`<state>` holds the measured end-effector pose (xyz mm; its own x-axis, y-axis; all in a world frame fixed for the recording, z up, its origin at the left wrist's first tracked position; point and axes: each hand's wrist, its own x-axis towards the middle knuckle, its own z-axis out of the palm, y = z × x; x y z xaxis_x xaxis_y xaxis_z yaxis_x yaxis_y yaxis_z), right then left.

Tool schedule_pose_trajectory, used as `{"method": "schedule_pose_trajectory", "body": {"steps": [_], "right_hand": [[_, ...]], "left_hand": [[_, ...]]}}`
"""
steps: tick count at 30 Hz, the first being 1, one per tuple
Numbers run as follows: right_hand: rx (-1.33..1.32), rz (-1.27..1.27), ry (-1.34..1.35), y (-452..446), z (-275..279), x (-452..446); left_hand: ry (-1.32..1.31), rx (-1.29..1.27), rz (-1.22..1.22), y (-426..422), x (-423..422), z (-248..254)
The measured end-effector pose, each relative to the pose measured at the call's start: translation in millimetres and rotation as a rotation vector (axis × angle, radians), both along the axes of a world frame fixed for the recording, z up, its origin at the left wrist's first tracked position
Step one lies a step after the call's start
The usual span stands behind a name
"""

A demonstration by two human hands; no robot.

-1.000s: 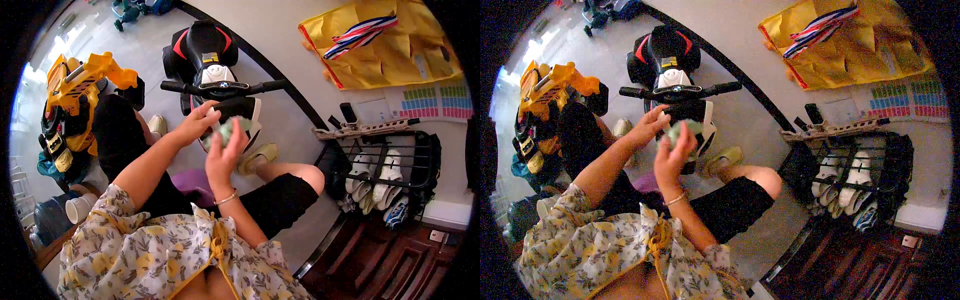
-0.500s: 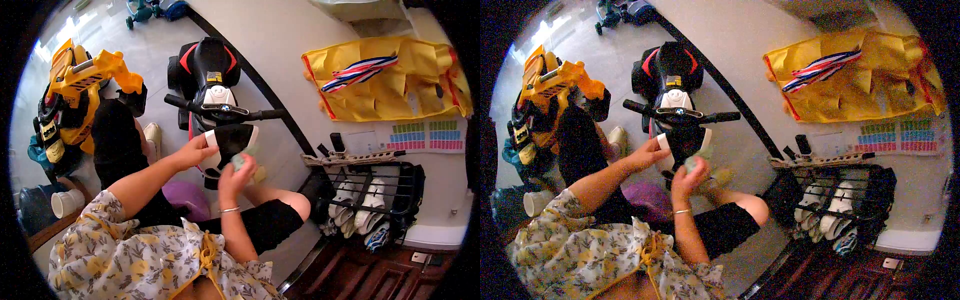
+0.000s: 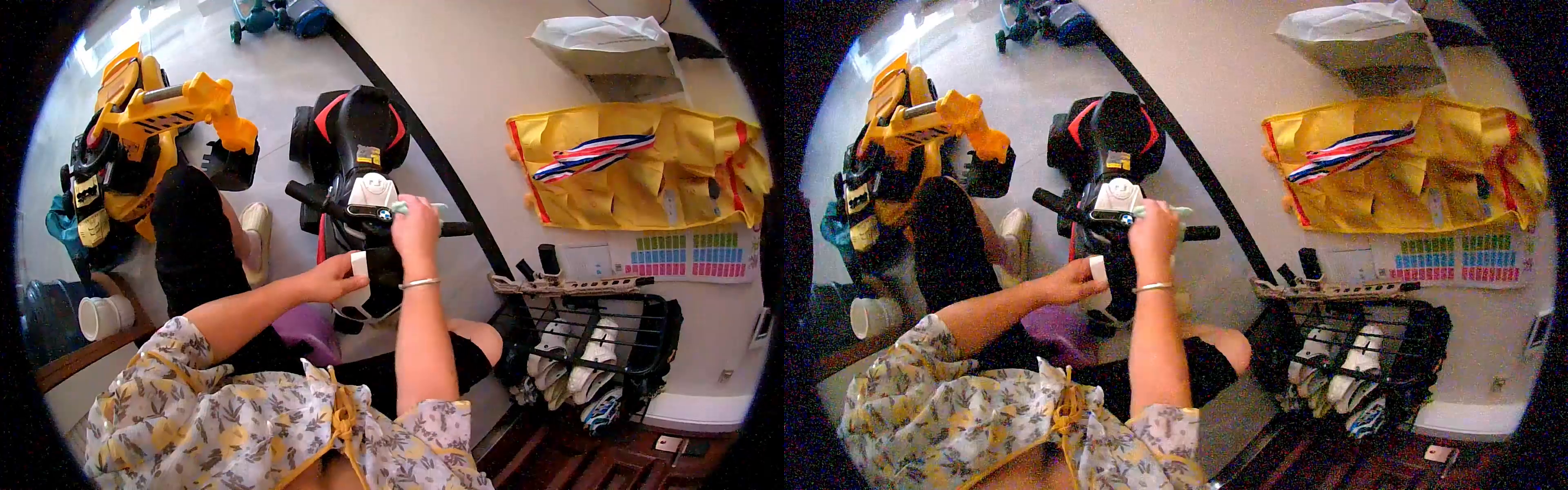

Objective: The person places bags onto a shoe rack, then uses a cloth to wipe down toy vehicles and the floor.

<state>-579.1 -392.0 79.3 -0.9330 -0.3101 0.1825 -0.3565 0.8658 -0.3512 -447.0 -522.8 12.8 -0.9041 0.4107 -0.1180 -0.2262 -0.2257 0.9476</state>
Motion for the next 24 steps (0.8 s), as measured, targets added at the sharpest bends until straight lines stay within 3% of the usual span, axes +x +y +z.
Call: {"method": "schedule_pose_trajectory", "body": {"steps": [4, 6, 9, 10, 12, 14, 16, 17, 19, 20, 22, 23, 24], "right_hand": [[-0.079, 0.182, -0.208, -60, -7, 16], [0.133, 0.349, -0.132, -89, -5, 22], [-0.034, 0.475, -0.115, -87, -12, 23], [-0.041, 0.558, -0.139, -78, -8, 16], [-0.06, 0.553, -0.209, -54, 0, 9], [-0.051, 0.45, -0.178, -25, 11, 0], [0.124, 0.199, -0.119, 10, 11, -12], [0.128, 0.113, -0.059, 24, 14, -11], [0.119, -0.006, 0.006, 41, 13, -13], [0.11, -0.042, 0.007, 45, 8, -13], [0.091, -0.035, -0.009, 31, 9, -5], [0.13, -0.036, 0.006, 19, 10, 0], [0.168, -0.039, 0.021, 6, 10, 3]], "left_hand": [[0.082, -0.007, 0.029, 3, 0, -12], [0.147, -0.04, 0.079, 0, -3, -7], [0.238, -0.592, -0.013, -22, -6, 25], [0.107, -0.493, -0.144, -33, -16, 28], [0.324, -0.652, -0.032, -58, -26, 32], [0.381, -0.666, 0.409, -76, -36, 33], [0.328, -0.753, 0.797, -90, -44, 38], [0.323, -0.76, 0.803, -99, -49, 32], [0.542, -1.064, 1.095, -111, -57, 6], [0.537, -1.069, 1.099, -111, -57, -1], [-0.106, -0.416, 0.846, -108, -60, -17], [-0.178, -0.217, 0.901, -103, -65, -40], [-0.177, -0.22, 0.901, -103, -63, -36]]}}
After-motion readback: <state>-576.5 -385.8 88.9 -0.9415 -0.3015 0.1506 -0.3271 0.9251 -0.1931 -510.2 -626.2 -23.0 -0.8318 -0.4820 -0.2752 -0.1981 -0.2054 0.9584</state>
